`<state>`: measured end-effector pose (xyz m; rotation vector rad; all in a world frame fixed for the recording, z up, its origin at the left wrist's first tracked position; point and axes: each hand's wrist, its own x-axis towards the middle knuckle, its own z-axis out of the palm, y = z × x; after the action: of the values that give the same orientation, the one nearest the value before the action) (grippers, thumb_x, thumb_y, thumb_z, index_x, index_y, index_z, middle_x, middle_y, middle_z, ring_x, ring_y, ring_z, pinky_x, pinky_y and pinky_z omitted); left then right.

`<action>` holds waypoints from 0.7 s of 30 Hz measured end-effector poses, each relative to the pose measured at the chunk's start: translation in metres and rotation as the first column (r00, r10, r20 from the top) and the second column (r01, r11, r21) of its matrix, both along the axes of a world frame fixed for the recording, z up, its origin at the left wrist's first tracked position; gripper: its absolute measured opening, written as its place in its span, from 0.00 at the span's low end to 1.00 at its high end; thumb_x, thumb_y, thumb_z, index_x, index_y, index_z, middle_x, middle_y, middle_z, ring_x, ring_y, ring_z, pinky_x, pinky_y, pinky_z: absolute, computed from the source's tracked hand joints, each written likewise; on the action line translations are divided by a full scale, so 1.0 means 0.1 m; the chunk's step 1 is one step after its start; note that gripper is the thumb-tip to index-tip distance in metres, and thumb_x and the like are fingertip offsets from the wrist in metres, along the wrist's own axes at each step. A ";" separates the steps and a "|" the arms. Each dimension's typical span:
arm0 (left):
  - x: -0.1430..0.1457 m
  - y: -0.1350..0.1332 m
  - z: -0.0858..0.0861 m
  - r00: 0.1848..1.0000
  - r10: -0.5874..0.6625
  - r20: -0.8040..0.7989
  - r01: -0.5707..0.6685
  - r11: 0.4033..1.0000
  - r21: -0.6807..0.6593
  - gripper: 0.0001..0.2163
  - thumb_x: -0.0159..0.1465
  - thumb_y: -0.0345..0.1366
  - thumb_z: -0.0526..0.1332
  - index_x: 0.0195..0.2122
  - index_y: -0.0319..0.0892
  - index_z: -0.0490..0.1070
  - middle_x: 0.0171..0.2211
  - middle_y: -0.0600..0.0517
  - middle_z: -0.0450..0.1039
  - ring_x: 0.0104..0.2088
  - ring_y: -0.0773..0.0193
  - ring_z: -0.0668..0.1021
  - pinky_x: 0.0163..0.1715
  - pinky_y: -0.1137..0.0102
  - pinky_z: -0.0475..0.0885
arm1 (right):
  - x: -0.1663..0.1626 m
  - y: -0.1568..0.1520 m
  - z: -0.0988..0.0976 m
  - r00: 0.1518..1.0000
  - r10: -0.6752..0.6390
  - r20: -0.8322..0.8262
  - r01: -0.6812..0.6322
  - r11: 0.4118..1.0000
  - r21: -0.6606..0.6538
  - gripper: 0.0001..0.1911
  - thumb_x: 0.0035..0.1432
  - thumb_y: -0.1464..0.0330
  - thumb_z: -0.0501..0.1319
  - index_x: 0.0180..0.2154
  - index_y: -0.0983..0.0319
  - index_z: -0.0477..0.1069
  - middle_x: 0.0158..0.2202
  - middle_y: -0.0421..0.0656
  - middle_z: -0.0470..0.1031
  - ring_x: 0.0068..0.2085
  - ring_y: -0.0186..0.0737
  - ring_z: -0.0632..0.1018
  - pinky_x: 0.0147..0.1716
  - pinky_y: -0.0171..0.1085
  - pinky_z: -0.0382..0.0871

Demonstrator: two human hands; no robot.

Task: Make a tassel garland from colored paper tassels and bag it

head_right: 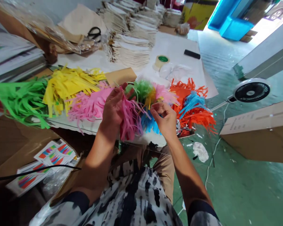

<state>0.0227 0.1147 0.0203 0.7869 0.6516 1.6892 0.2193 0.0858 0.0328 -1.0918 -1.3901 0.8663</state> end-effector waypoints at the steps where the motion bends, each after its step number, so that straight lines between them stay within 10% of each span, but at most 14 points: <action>1: -0.01 0.02 0.00 1.000 0.003 -0.023 -0.003 1.000 -0.008 0.13 0.63 0.45 0.73 0.43 0.46 0.76 0.61 0.52 0.77 0.61 0.56 0.78 0.56 0.61 0.75 | 0.00 0.00 0.01 1.000 -0.001 -0.022 0.001 1.000 0.003 0.06 0.56 0.65 0.72 0.36 0.57 0.78 0.30 0.36 0.75 0.30 0.34 0.73 0.33 0.36 0.68; 11: -0.13 -0.60 0.24 0.976 0.116 -0.186 -0.111 0.993 0.039 0.07 0.61 0.35 0.75 0.36 0.44 0.78 0.45 0.52 0.79 0.48 0.62 0.82 0.49 0.70 0.78 | 0.14 -0.35 0.15 0.997 0.024 0.078 -0.029 0.997 0.070 0.04 0.63 0.67 0.69 0.41 0.55 0.79 0.32 0.37 0.75 0.34 0.36 0.75 0.36 0.38 0.70; 21: 0.16 -1.33 0.20 0.828 -0.049 -0.558 -0.017 0.994 -0.112 0.07 0.64 0.40 0.73 0.38 0.44 0.81 0.34 0.53 0.79 0.31 0.69 0.78 0.29 0.76 0.72 | 0.09 -0.88 0.27 0.981 0.124 0.146 -0.132 0.990 0.044 0.04 0.63 0.70 0.71 0.38 0.55 0.82 0.34 0.39 0.80 0.36 0.35 0.79 0.35 0.37 0.73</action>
<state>0.0391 -0.0179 0.0399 1.2196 1.1314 1.3823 0.2286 -0.0019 0.0596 -1.0487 -1.6084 0.8510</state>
